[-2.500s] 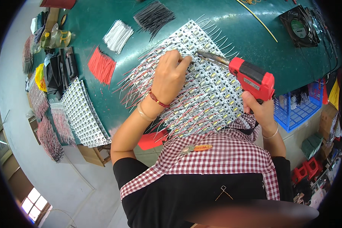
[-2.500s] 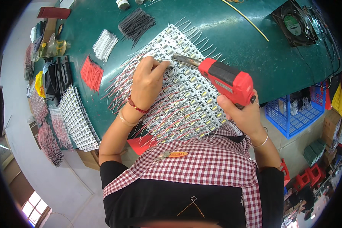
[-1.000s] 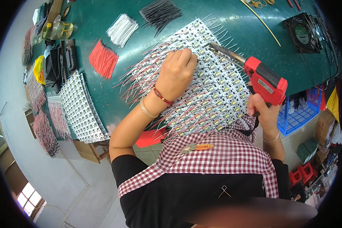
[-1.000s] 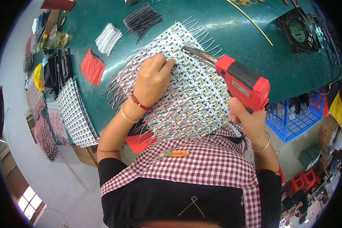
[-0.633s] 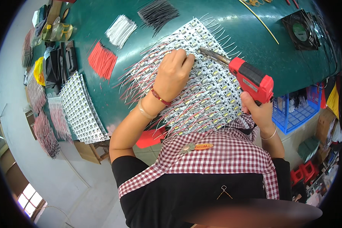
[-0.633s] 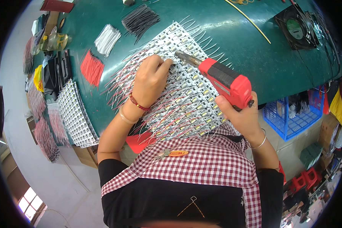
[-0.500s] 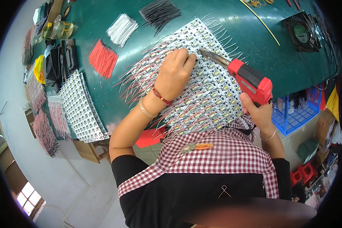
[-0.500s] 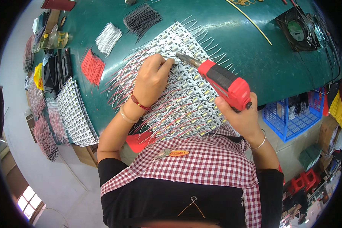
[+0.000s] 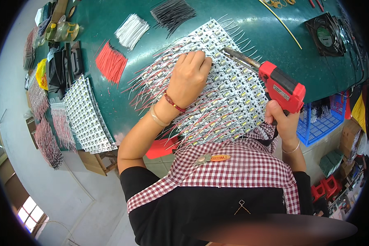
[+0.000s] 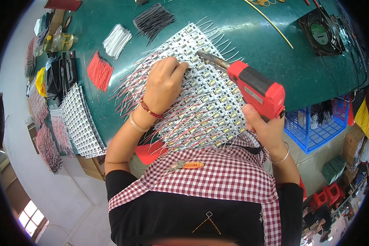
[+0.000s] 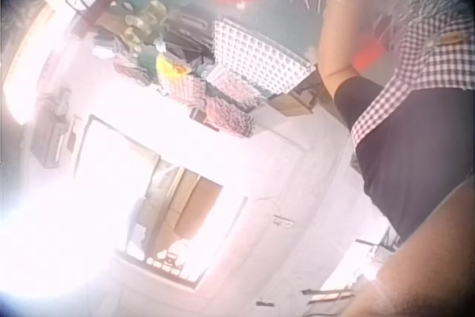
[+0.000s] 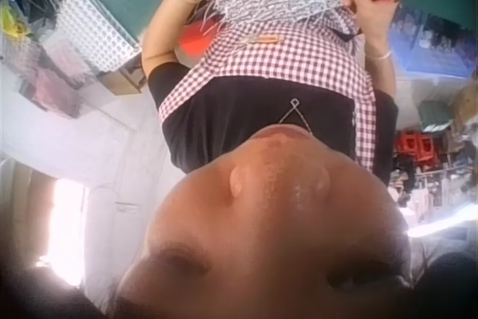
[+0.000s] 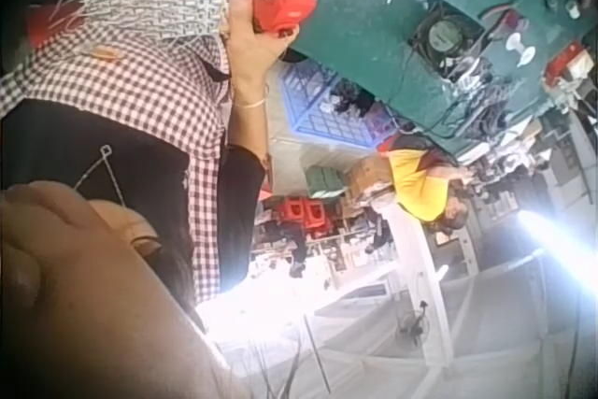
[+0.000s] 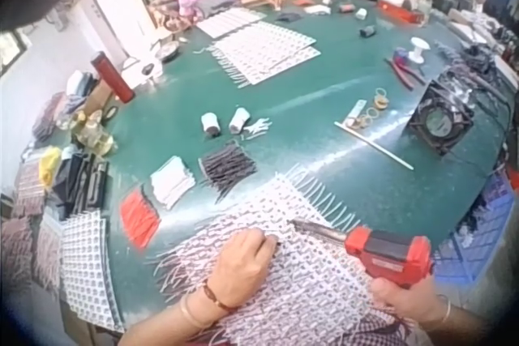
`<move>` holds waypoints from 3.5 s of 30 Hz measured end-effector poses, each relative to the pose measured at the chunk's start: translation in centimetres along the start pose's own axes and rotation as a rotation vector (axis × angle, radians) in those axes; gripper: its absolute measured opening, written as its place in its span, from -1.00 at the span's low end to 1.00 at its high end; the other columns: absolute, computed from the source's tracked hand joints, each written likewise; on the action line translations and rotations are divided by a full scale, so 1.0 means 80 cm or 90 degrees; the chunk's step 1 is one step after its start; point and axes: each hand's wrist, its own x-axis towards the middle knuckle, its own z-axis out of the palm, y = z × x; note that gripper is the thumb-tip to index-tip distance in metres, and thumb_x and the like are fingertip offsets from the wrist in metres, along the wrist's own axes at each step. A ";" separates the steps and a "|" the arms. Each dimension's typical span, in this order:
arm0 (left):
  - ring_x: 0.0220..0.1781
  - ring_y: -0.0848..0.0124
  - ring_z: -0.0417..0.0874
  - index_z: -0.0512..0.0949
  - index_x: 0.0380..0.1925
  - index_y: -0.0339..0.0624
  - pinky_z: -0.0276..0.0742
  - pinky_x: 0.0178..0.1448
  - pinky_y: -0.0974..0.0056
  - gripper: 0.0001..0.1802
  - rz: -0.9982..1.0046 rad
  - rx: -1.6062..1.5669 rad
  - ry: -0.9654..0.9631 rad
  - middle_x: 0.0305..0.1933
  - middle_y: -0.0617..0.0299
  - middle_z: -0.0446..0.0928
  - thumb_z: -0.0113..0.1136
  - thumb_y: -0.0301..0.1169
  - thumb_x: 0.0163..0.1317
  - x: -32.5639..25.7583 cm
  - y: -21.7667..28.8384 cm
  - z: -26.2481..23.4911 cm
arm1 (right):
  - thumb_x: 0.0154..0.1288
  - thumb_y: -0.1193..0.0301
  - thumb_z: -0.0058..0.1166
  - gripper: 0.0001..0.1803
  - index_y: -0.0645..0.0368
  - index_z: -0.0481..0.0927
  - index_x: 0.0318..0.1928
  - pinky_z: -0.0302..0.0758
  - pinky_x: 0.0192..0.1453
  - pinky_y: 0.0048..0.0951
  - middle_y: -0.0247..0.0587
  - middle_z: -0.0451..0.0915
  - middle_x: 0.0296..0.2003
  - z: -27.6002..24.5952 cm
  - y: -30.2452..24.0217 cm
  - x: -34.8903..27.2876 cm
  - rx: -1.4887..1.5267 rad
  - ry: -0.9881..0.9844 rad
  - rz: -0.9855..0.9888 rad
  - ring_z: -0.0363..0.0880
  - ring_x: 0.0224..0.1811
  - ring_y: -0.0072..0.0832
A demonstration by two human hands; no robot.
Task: The person solders electrical components onto a flexible circuit strip using a soldering iron.
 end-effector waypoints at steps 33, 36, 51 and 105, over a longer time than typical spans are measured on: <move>-0.34 0.26 0.38 0.60 -0.33 -0.17 0.30 -0.24 0.21 -0.71 -0.027 -0.061 -0.007 -0.43 0.21 0.33 0.14 -0.68 -0.10 -0.005 0.013 0.001 | 0.24 0.52 0.23 -0.73 0.28 0.53 -0.07 0.35 -0.56 -0.64 -0.40 0.54 -0.47 -0.010 0.018 -0.021 0.068 -0.013 0.070 0.42 -0.61 -0.73; -0.34 0.27 0.38 0.60 -0.33 -0.14 0.27 -0.24 0.21 -0.70 -0.030 -0.058 -0.009 -0.42 0.23 0.34 0.13 -0.68 -0.11 -0.005 0.012 -0.001 | 0.24 0.51 0.23 -0.72 0.28 0.52 -0.06 0.35 -0.56 -0.65 -0.40 0.54 -0.47 -0.010 0.016 -0.020 0.051 -0.016 0.065 0.42 -0.61 -0.73; -0.28 0.34 0.40 0.58 -0.29 -0.18 0.27 -0.17 0.24 -0.77 0.044 0.040 -0.054 -0.38 0.25 0.34 0.10 -0.52 -0.01 -0.005 0.023 -0.005 | 0.23 0.51 0.25 -0.69 0.27 0.53 -0.02 0.37 -0.55 -0.63 -0.39 0.54 -0.47 -0.010 0.019 -0.023 0.058 0.000 0.055 0.43 -0.60 -0.72; -0.37 0.33 0.39 0.64 -0.28 -0.27 0.27 -0.31 0.23 -0.73 -0.006 0.156 0.064 -0.46 0.25 0.33 0.23 -0.55 -0.07 0.006 0.047 -0.066 | 0.33 0.48 0.14 -0.82 0.29 0.52 -0.11 0.38 -0.51 -0.57 -0.35 0.52 -0.53 -0.027 0.040 -0.049 0.155 0.046 0.053 0.45 -0.59 -0.64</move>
